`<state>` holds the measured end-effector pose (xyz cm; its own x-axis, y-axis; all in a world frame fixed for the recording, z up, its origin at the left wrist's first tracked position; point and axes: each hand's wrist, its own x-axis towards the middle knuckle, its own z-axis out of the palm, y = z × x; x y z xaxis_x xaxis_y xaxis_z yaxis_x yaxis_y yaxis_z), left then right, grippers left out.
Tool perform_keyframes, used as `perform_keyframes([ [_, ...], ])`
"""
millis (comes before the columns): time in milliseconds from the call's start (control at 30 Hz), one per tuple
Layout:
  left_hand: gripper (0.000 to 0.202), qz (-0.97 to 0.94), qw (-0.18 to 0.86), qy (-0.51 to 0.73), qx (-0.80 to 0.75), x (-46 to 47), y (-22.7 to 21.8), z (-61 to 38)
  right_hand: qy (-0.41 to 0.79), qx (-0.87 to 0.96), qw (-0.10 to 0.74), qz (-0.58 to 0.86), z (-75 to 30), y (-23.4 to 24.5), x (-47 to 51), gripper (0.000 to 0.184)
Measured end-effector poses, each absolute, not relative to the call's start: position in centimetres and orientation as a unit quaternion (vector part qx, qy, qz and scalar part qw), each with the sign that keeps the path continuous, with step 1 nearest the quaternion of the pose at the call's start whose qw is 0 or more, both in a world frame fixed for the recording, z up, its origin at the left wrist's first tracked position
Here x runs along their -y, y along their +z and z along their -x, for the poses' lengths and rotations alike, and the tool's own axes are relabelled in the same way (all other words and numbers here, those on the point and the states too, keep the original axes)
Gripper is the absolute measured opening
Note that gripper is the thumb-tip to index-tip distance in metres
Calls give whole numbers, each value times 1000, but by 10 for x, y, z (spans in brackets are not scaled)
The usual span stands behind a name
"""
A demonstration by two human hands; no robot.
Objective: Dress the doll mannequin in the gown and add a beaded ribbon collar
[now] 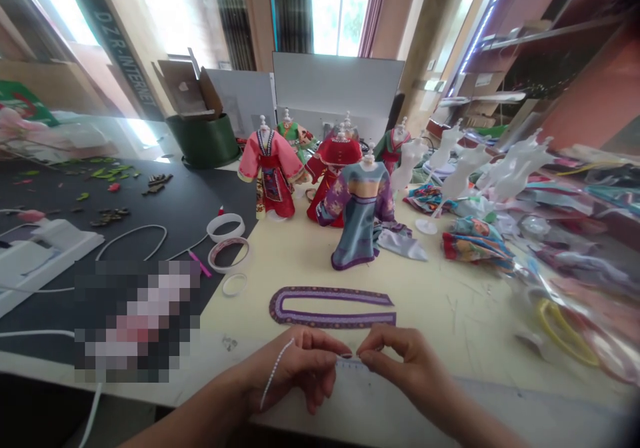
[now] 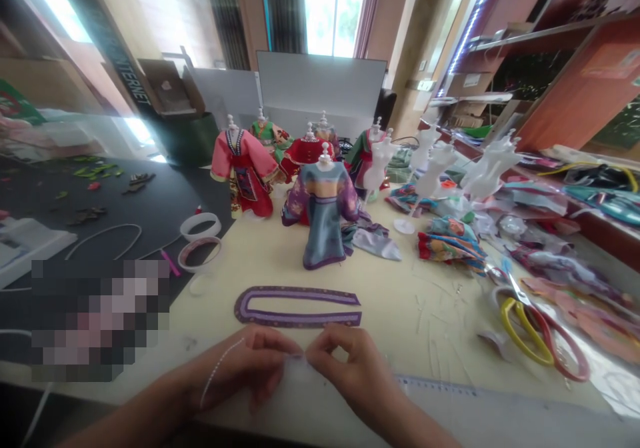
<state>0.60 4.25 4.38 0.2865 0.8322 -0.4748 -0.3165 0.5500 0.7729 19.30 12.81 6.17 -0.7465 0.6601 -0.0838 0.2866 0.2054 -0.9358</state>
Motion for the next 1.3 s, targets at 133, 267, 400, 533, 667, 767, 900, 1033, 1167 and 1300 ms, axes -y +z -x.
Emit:
perform_keyframes([
  [133, 30, -262, 748, 397, -463, -40, 41, 1, 585, 717, 176, 336, -192, 60, -131, 18],
  [267, 27, -289, 709, 419, -489, -34, 47, 20, 623, 669, 181, 364, -190, 57, -137, 18],
  [400, 25, -315, 620, 474, -541, -27, 52, 48, 633, 653, 185, 372, -178, 54, -144, 17],
  [533, 25, -270, 563, 543, -561, -27, 47, 73, 672, 625, 184, 352, -152, 54, -148, 18],
  [667, 26, -249, 535, 584, -557, -35, 42, 83, 724, 577, 154, 346, -120, 55, -150, 24],
  [767, 28, -323, 455, 547, -625, -40, 42, 82, 734, 577, 140, 330, -99, 55, -153, 22],
  [900, 27, -389, 396, 480, -679, -43, 40, 75, 721, 593, 124, 335, -81, 50, -155, 19],
  [1033, 27, -410, 383, 460, -688, -43, 34, 72, 716, 601, 107, 338, -70, 43, -157, 16],
  [1167, 25, -451, 330, 433, -707, -42, 29, 74, 721, 599, 100, 335, -64, 36, -159, 15],
  [1300, 22, -483, 285, 412, -718, -42, 25, 76, 729, 591, 85, 335, -58, 33, -160, 14],
])
